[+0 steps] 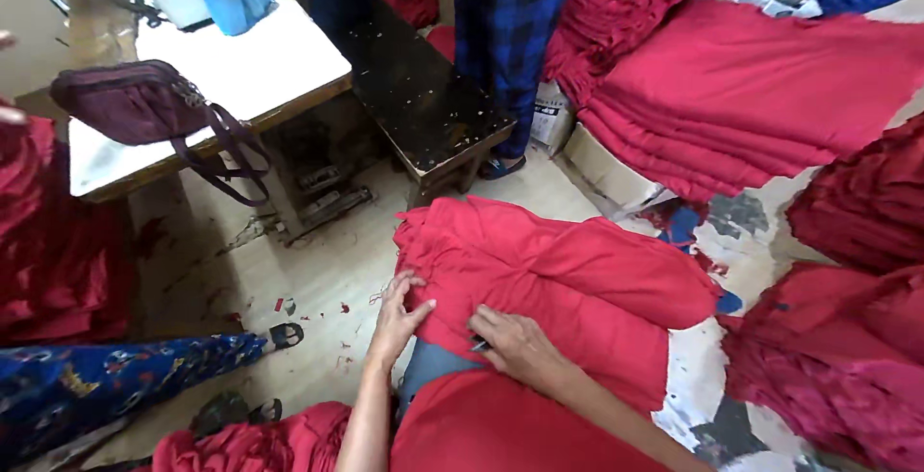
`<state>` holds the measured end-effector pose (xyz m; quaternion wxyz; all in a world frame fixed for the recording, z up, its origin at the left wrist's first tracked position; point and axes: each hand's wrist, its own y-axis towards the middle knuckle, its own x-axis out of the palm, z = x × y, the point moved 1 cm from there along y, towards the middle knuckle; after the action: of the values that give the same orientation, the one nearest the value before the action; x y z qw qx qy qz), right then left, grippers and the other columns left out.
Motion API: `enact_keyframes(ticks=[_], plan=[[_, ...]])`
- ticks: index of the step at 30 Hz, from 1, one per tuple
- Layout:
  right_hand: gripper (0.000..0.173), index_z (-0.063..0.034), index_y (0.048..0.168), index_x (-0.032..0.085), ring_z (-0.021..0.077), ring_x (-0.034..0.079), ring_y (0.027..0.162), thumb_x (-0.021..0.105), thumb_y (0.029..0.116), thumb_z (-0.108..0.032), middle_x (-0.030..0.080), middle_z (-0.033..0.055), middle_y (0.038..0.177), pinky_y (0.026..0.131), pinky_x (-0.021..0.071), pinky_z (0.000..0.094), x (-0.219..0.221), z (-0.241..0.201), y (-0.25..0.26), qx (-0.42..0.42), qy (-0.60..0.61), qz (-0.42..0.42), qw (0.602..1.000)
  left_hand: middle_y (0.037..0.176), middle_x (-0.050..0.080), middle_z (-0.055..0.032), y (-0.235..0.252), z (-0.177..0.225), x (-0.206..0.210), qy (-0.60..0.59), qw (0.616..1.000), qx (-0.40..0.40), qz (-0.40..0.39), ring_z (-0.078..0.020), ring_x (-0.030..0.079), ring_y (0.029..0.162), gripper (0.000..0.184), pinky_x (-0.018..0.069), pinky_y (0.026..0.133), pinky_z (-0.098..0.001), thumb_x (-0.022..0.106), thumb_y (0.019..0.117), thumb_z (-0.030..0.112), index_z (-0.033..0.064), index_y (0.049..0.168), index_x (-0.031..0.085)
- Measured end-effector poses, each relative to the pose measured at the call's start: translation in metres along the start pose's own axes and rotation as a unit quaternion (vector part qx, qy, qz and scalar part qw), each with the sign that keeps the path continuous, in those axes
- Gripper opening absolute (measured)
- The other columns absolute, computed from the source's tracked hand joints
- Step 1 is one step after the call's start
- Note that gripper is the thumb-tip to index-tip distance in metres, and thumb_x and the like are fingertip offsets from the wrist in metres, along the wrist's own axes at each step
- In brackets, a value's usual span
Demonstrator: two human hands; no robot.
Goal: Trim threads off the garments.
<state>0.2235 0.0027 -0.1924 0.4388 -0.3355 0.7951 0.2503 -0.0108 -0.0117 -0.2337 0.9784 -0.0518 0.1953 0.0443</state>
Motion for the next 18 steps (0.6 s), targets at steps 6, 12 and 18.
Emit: enact_keyframes(ticks=[6, 12, 18], plan=[[0.016, -0.0022, 0.101, 0.071, 0.0231, 0.069, 0.081, 0.064, 0.0931, -0.015, 0.070, 0.0125, 0.096, 0.071, 0.0579, 0.0428, -0.012, 0.002, -0.002, 0.103, 0.168, 0.042, 0.980, 0.154, 0.044, -0.0214, -0.013, 0.009, -0.012, 0.055, 0.997, 0.048, -0.028, -0.0385, 0.039, 0.144, 0.057, 0.0373, 0.114, -0.0535, 0.084, 0.0788, 0.026, 0.0043, 0.129, 0.065], [0.022, -0.0039, 0.107, 0.067, 0.0325, 0.070, 0.078, 0.073, 0.0884, -0.014, 0.066, 0.0164, 0.102, 0.060, 0.0580, 0.0489, -0.008, -0.003, -0.004, 0.044, -0.004, -0.012, 0.999, 0.122, 0.071, -0.0127, -0.015, 0.017, -0.001, 0.088, 0.990, 0.101, 0.052, -0.0249, 0.066, 0.115, 0.017, 0.0509, 0.101, -0.0420, 0.060, 0.0974, 0.009, -0.0001, 0.102, 0.074], [0.013, -0.0016, 0.098, 0.071, 0.0188, 0.068, 0.078, 0.062, 0.0915, -0.008, 0.069, 0.0108, 0.093, 0.069, 0.0577, 0.0359, -0.021, -0.002, -0.004, 0.105, 0.159, 0.091, 0.977, 0.100, 0.071, -0.0110, -0.019, 0.041, 0.000, 0.104, 0.982, 0.154, 0.037, -0.0255, 0.065, 0.098, 0.019, 0.0498, 0.090, -0.0444, 0.068, 0.0938, 0.018, 0.0010, 0.103, 0.071]])
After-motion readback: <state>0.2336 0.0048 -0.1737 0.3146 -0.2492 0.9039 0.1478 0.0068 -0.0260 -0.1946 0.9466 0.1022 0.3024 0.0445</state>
